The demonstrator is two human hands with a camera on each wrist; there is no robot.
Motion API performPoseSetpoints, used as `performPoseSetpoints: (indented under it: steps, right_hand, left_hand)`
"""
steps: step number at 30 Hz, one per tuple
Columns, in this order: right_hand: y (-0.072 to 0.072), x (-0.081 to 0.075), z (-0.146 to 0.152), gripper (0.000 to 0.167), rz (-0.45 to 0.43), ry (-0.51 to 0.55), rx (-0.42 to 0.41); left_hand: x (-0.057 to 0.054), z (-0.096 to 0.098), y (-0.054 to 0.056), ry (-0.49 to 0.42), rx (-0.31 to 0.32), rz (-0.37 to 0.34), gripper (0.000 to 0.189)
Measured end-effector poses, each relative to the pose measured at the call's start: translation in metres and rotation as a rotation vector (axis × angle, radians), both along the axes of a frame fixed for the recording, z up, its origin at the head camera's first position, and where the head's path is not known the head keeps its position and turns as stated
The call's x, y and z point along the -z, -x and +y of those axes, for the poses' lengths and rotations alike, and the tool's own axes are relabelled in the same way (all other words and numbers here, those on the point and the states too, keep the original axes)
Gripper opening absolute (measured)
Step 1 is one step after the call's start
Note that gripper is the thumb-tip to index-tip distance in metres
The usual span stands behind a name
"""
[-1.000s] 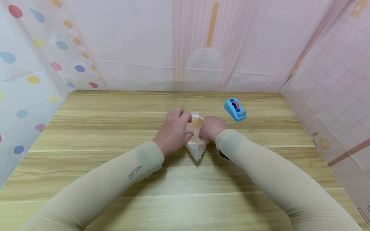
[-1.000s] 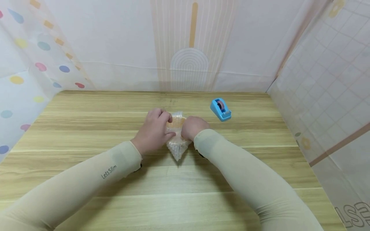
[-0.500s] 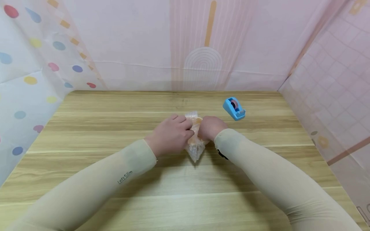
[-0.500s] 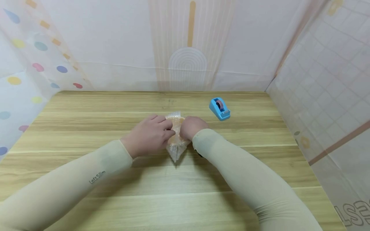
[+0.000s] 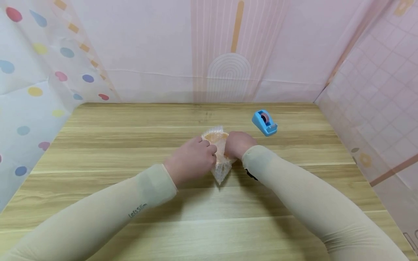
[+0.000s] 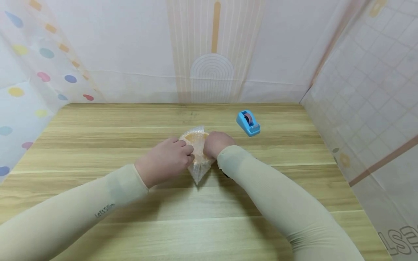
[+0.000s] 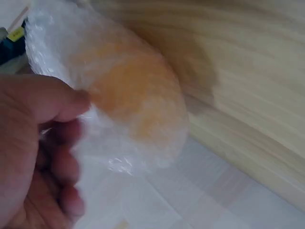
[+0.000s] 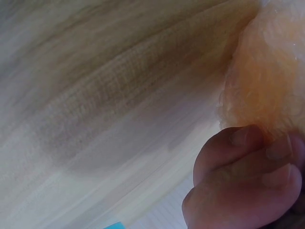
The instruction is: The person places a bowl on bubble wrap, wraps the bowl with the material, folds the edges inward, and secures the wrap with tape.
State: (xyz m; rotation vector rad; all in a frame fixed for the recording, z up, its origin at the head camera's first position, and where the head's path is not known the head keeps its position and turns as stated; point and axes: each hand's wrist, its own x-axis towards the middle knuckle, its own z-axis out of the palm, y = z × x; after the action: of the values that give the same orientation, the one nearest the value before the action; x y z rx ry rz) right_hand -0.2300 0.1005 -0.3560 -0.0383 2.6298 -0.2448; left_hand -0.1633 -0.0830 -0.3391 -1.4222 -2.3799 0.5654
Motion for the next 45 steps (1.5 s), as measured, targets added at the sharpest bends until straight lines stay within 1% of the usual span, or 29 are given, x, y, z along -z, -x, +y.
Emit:
performPoseSetpoints:
  steps: [2,4,6,9,12,15,20,22,25,28,30,33,36,39,42,45]
  right_hand:
    - [0.0,0.001,0.0,0.016,0.0,-0.004,-0.007]
    - [0.0,0.001,0.0,0.018,-0.003,0.001,-0.003]
    - [0.0,0.001,0.0,0.02,-0.004,0.002,-0.01]
    - [0.0,0.0,0.001,0.022,-0.008,0.01,-0.015]
    - [-0.001,-0.002,0.002,0.022,-0.007,0.017,-0.025]
    - [-0.002,-0.003,0.002,0.023,-0.007,0.017,-0.044]
    - [-0.002,-0.002,0.004,0.033,-0.002,0.001,-0.121]
    - [-0.001,-0.002,0.006,0.035,-0.009,0.015,-0.136]
    - [0.0,-0.004,0.009,0.031,-0.046,0.069,-0.124]
    - [0.001,-0.007,0.011,0.024,-0.104,0.118,-0.085]
    - [0.001,-0.009,0.012,0.018,-0.126,0.128,-0.077]
    - [0.001,-0.01,0.012,0.011,-0.122,0.131,-0.095]
    - [0.0,-0.009,0.01,0.017,-0.089,0.128,-0.123]
    - [-0.002,-0.007,0.008,0.02,-0.057,0.122,-0.118]
    - [-0.003,-0.005,0.007,0.019,-0.033,0.108,-0.1]
    - [-0.004,-0.004,0.006,0.015,-0.016,0.106,-0.077]
  left_hand:
    - [0.0,0.002,-0.003,0.027,-0.033,-0.029,0.011]
    - [0.002,0.003,-0.006,0.038,-0.057,-0.055,0.012]
    - [0.003,0.004,-0.007,0.043,-0.068,-0.073,0.016]
    - [0.007,0.004,-0.008,0.033,-0.069,-0.099,0.021]
    - [0.012,0.002,-0.005,0.008,-0.077,-0.133,0.027]
    - [0.018,0.0,-0.001,-0.042,-0.089,-0.182,0.031]
    - [0.03,-0.003,0.006,-0.142,-0.091,-0.264,0.026]
    - [0.032,-0.005,0.008,-0.162,-0.093,-0.293,0.025]
    - [0.034,-0.006,0.009,-0.176,-0.102,-0.338,0.027]
    - [0.035,-0.006,0.01,-0.189,-0.114,-0.374,0.028]
    - [0.035,-0.006,0.01,-0.193,-0.119,-0.389,0.028]
    - [0.035,-0.006,0.01,-0.202,-0.124,-0.41,0.029]
    - [0.035,-0.006,0.01,-0.211,-0.114,-0.414,0.028]
    - [0.035,-0.006,0.01,-0.219,-0.106,-0.415,0.027]
    - [0.037,-0.005,0.01,-0.233,-0.083,-0.397,0.02]
    - [0.039,-0.005,0.01,-0.259,-0.043,-0.366,0.014]
